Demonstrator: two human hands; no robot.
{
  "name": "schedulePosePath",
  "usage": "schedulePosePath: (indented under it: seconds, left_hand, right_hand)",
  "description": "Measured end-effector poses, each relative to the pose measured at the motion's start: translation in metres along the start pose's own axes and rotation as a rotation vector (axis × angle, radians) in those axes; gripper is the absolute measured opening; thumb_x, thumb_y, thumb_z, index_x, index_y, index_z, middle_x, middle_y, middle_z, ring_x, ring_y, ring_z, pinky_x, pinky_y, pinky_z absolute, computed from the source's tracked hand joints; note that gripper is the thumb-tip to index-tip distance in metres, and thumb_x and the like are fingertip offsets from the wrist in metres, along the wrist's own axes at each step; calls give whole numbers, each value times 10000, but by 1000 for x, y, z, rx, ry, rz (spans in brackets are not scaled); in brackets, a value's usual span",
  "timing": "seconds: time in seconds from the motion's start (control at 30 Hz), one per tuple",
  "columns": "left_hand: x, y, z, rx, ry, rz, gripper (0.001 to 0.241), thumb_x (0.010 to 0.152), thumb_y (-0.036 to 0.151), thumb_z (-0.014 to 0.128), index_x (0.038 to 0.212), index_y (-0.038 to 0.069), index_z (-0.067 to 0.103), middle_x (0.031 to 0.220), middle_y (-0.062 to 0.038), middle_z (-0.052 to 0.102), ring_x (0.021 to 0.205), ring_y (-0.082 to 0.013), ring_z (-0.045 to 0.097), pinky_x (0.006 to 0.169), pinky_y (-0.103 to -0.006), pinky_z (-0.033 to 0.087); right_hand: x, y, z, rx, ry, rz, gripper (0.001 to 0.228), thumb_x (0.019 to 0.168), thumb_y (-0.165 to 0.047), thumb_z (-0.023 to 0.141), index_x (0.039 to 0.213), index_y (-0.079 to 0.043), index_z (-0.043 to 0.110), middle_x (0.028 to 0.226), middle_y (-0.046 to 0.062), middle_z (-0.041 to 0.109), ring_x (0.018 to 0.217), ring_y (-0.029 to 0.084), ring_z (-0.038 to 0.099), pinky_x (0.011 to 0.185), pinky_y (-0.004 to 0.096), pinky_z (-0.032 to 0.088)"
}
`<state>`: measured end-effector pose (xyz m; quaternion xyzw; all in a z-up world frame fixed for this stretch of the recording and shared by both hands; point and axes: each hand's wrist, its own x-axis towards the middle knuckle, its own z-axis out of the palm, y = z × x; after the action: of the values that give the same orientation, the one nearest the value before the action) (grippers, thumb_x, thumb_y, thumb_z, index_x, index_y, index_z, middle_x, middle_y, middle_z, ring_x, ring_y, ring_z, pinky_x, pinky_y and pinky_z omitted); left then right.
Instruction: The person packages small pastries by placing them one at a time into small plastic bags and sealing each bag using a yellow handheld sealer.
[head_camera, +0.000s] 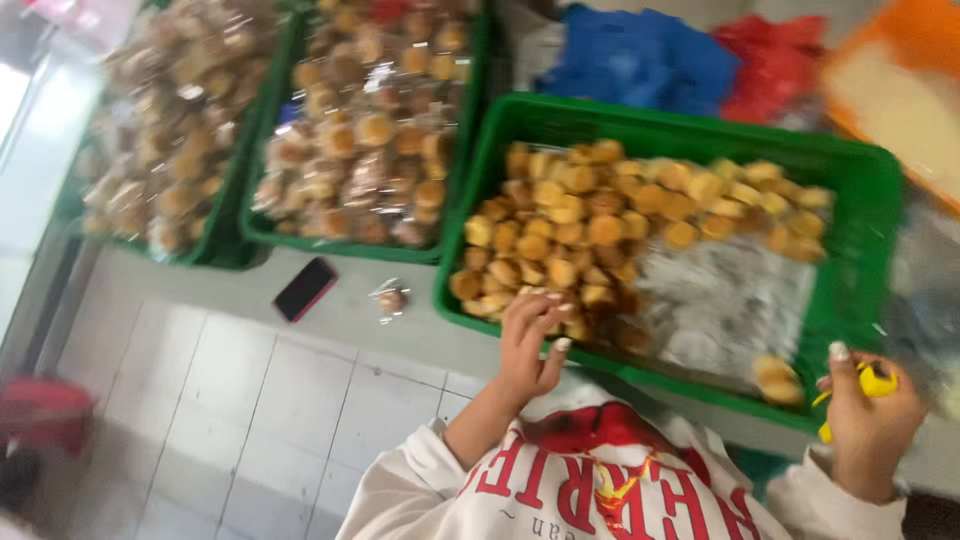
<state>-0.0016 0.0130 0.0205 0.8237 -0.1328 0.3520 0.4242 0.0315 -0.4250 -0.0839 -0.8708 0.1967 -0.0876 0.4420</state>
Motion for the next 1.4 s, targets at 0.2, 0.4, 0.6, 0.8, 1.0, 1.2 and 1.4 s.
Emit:
schedulePosePath:
  seconds: [0.2, 0.4, 0.6, 0.8, 1.0, 1.2, 1.4]
  left_hand:
    - [-15, 4, 123, 10, -233, 156, 234, 940, 253, 673, 1069, 70, 608, 1081, -141, 650, 1023, -363, 632, 858, -482, 438]
    - [-8, 7, 195, -51, -246, 193, 181, 877, 203, 712, 948, 48, 655, 1050, -138, 647, 1031, -377, 620, 947, -541, 470]
    - [4, 67, 264, -83, -313, 254, 191, 909, 86, 674, 1090, 32, 701, 1102, -141, 636, 1047, -375, 627, 982, -528, 502]
    - [-1, 93, 287, -97, -346, 234, 160, 930, 91, 676, 1079, 46, 711, 1122, -126, 644, 1090, -375, 618, 995, -534, 496]
    - [-8, 82, 277, -35, -332, 145, 177, 931, 91, 670, 1101, 69, 712, 1136, -112, 646, 1111, -377, 617, 1005, -531, 495]
    - [-12, 70, 274, 19, -312, 121, 180, 929, 100, 688, 1105, 91, 725, 1123, -101, 658, 1117, -372, 618, 1007, -525, 481]
    - [-4, 71, 272, 24, -346, 108, 186, 939, 79, 676, 1117, 83, 729, 1118, -98, 661, 1103, -349, 625, 1022, -509, 470]
  right_hand:
    - [-1, 42, -124, -325, -22, -155, 254, 983, -58, 629, 1207, -45, 749, 1109, 181, 732, 920, 349, 655, 834, 438, 487]
    - [0, 158, -106, -267, 47, -133, 315, 846, -101, 790, 1155, -53, 760, 1009, 202, 702, 976, 418, 693, 862, 434, 552]
    - [59, 184, -58, -237, 40, -188, 230, 860, -105, 770, 1076, -27, 762, 946, 181, 673, 906, 430, 692, 809, 475, 554]
    - [126, 190, -9, -160, 35, 102, 581, 810, -397, 827, 1185, 25, 692, 1156, 290, 623, 1085, 529, 639, 928, 585, 513]
    - [114, 150, -24, -366, 44, 7, 545, 906, -472, 778, 1211, -28, 696, 1132, 243, 640, 1104, 472, 634, 948, 541, 516]
    - [128, 200, -14, -326, 128, -68, 327, 883, -279, 822, 1071, -25, 736, 973, 182, 645, 943, 388, 675, 815, 450, 537]
    - [97, 153, -47, -145, 59, -57, 460, 887, -288, 876, 1151, 57, 723, 1049, 225, 631, 1017, 415, 655, 896, 429, 521]
